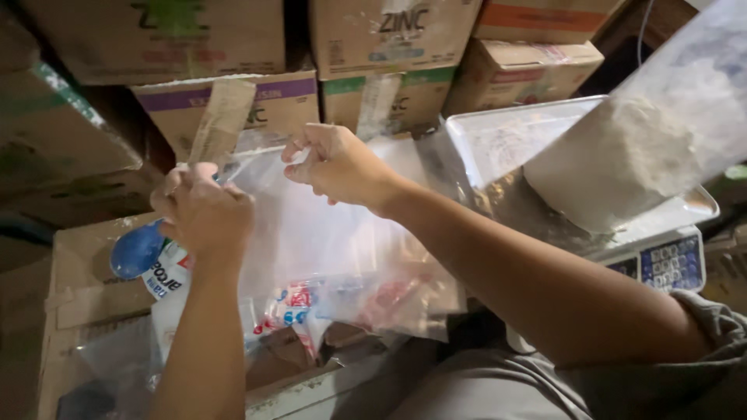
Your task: The person scoops flour from a large sack into small plastic bags using a blue scoop and a digital scale. They weigh each bag to reach a target amount, then tie the bags and place them on the floor.
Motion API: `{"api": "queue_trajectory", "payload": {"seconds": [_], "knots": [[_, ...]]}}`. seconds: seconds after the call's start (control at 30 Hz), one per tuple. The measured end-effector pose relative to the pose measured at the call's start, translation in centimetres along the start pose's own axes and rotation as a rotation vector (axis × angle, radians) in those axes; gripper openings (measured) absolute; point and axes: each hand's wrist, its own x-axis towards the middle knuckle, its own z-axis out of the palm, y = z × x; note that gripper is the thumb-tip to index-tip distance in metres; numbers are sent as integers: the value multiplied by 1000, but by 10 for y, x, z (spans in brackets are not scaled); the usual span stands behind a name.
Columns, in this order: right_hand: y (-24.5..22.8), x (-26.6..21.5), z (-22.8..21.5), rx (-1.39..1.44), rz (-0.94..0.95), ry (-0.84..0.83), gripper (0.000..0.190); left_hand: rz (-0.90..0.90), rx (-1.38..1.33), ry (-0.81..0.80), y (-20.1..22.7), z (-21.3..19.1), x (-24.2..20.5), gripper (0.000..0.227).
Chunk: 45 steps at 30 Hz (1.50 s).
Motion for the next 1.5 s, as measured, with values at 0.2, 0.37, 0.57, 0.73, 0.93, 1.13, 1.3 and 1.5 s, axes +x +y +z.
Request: {"api": "queue_trajectory", "payload": {"seconds": [0.2, 0.37, 0.57, 0.73, 0.93, 1.13, 1.3, 1.5], "knots": [[6, 27, 29, 53, 26, -28, 24, -291, 159, -142, -67, 17, 29, 61], [9, 33, 42, -12, 56, -25, 29, -361, 208, -260, -111, 38, 34, 50], [18, 34, 46, -41, 106, -20, 32, -240, 203, -181, -140, 57, 26, 35], [25, 37, 47, -48, 116, -17, 32, -237, 167, -106, -158, 76, 31, 31], [29, 35, 46, -48, 145, 9, 32, -36, 121, 55, -183, 93, 27, 25], [30, 31, 51, -42, 149, 6, 31, 8, 241, -57, -199, 97, 42, 32], [27, 24, 47, -34, 119, 15, 31, 19, 253, -117, -205, 91, 48, 23], [20, 13, 40, -54, 127, 47, 30, 169, 32, 4, -179, 60, 37, 11]]}}
